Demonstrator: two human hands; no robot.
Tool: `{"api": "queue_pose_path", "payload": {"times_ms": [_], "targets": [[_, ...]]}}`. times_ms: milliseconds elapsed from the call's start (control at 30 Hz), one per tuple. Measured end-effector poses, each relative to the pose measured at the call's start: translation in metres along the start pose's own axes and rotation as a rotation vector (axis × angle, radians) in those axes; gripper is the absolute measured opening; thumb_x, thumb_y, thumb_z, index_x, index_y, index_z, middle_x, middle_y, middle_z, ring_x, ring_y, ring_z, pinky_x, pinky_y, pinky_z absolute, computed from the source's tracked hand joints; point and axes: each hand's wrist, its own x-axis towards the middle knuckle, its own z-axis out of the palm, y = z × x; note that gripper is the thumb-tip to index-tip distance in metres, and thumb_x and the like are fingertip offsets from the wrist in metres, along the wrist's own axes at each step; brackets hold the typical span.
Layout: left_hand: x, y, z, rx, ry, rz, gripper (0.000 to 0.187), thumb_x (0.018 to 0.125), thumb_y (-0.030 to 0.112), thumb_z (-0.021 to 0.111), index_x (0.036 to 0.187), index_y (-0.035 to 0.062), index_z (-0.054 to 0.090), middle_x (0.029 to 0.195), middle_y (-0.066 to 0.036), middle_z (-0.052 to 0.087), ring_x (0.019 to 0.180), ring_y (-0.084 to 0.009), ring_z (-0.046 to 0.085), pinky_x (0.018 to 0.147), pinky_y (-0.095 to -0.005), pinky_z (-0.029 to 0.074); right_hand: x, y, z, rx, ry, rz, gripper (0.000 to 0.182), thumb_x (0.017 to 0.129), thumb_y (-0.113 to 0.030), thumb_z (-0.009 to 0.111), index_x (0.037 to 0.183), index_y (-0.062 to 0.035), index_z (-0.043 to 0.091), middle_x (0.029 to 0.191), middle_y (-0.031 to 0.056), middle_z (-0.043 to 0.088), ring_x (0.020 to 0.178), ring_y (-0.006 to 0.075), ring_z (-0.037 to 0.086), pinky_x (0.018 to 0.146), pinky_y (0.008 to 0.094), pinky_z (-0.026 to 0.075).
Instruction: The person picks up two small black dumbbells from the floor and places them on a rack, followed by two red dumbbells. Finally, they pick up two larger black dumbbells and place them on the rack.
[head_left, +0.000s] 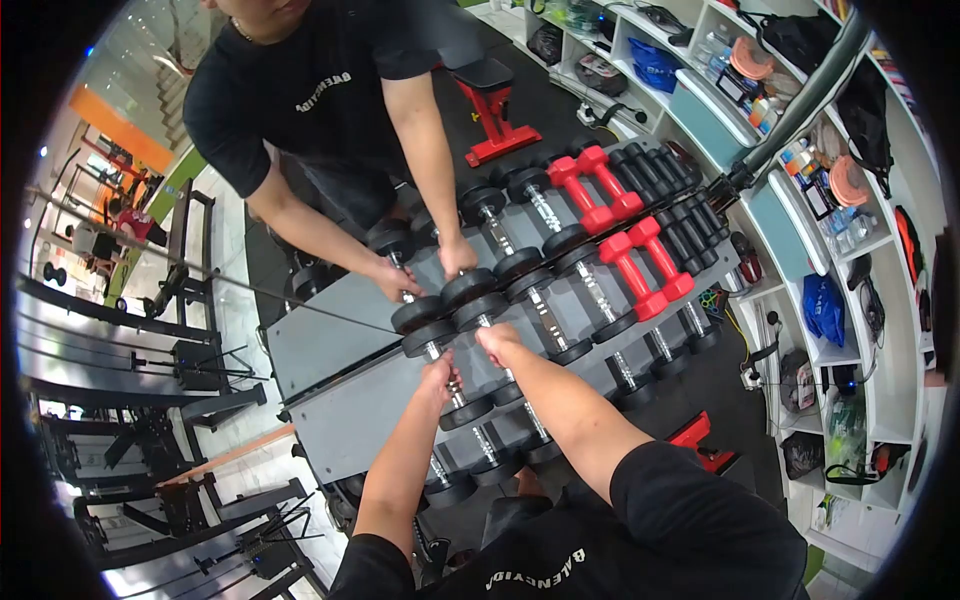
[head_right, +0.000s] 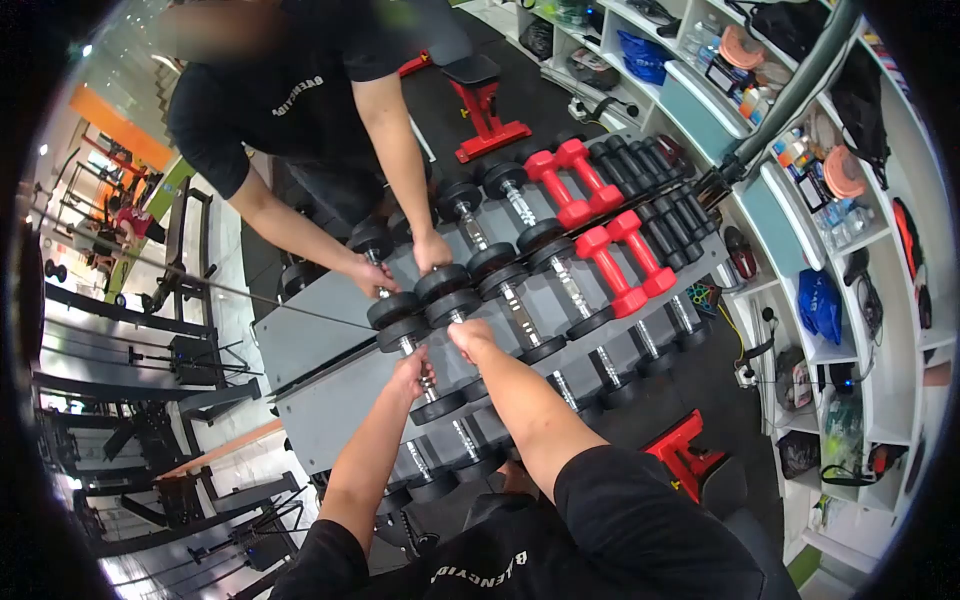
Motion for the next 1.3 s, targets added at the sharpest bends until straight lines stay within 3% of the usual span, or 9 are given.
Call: {"api": "queue_pose_path", "payload": {"times_ms": [167,267,367,467,567,700,800,1100,1300], "targets": [[-0.011,-0.008,-0.017,0.116,-0.095,0.137,0.034,0.084,0.032,0.07,0.096,0.0046,0.055,0.075,-0.006,0.056,0.063,-0.0199,0.056,0.059,-0.0364,0.048,0.005,0.005,0.003,0.01,0.047,-0.032,0.02,0.072,-0.019,0.061,0.068,0.0012,0.061,0.059,0.0109,0.059,0.048,0.0205,0.057,0.041,0.0366,0.044],[-0.048,-0.04,-0.04,0.3,0.157,0.628,0.065,0.084,0.03,0.068,0.133,-0.0058,0.046,0.123,-0.019,0.059,0.111,-0.0286,0.059,0.094,-0.0386,0.046,0.02,0.014,0.002,-0.062,0.024,-0.072,0.021,0.073,-0.02,0.067,0.072,-0.0001,0.061,0.063,0.0104,0.06,0.048,0.0201,0.056,0.045,0.038,0.044],[-0.127,-0.094,-0.075,0.404,0.321,0.993,0.058,0.083,0.026,0.071,0.127,-0.0049,0.049,0.122,-0.021,0.059,0.113,-0.033,0.057,0.098,-0.0419,0.045,0.002,0.012,-0.001,-0.191,0.186,-0.253,0.033,0.07,-0.027,0.07,0.079,0.0045,0.066,0.069,0.0141,0.066,0.057,0.0237,0.064,0.051,0.0394,0.048],[-0.173,-0.189,-0.119,0.483,0.399,1.023,0.05,0.084,0.025,0.071,0.121,-0.0024,0.053,0.112,-0.02,0.06,0.108,-0.0326,0.059,0.093,-0.0404,0.047,-0.018,0.016,0.001,-0.422,0.324,-0.442,0.048,0.068,-0.033,0.074,0.091,0.0078,0.068,0.093,0.0225,0.069,0.085,0.0314,0.069,0.073,0.0397,0.053],[-0.2,-0.282,-0.162,0.294,0.274,0.616,0.047,0.082,0.033,0.073,0.11,-0.0034,0.06,0.091,-0.014,0.066,0.084,-0.025,0.065,0.08,-0.0366,0.051,-0.075,0.055,-0.017,-0.276,0.37,-0.839,0.068,0.074,-0.025,0.073,0.13,0.0038,0.047,0.135,0.0245,0.045,0.129,0.0379,0.042,0.107,0.0416,0.036],[-0.184,-0.385,-0.212,-0.089,0.257,0.075,0.038,0.092,0.037,0.062,0.104,0.0013,0.064,0.094,-0.009,0.066,0.076,-0.0156,0.062,0.064,-0.0283,0.051,-0.215,0.116,-0.025,-0.415,0.19,-1.36,0.048,0.071,-0.005,0.067,0.115,-0.003,0.05,0.118,0.0196,0.049,0.115,0.0373,0.048,0.102,0.0431,0.039],[-0.213,-0.372,-0.205,-0.173,0.283,0.079,0.039,0.092,0.039,0.06,0.105,0.0023,0.062,0.09,-0.008,0.066,0.074,-0.0165,0.061,0.064,-0.03,0.05,-0.249,0.178,-0.028,-0.516,-0.128,-1.469,0.039,0.071,-0.007,0.067,0.109,-0.0045,0.058,0.12,0.0182,0.051,0.115,0.0375,0.05,0.099,0.0458,0.041],[-0.292,-0.366,-0.081,-0.895,0.16,0.396,0.041,0.096,0.04,0.053,0.11,0.0016,0.059,0.102,-0.013,0.066,0.089,-0.0247,0.066,0.082,-0.0387,0.054,-0.258,0.186,-0.059,-0.676,-0.985,-1.526,0.022,0.083,-0.012,0.069,0.105,-0.0081,0.066,0.123,0.0105,0.056,0.113,0.0254,0.057,0.092,0.0386,0.049],[-0.357,-0.436,-0.002,-0.959,0.165,0.333,0.04,0.098,0.04,0.051,0.112,0.0036,0.059,0.11,-0.012,0.066,0.099,-0.0247,0.064,0.087,-0.0397,0.051,-0.217,0.224,-0.095,-0.536,-1.117,-0.841,0.013,0.089,-0.008,0.065,0.101,-0.0008,0.066,0.099,0.0077,0.069,0.082,0.0135,0.067,0.075,0.0255,0.053]]}}
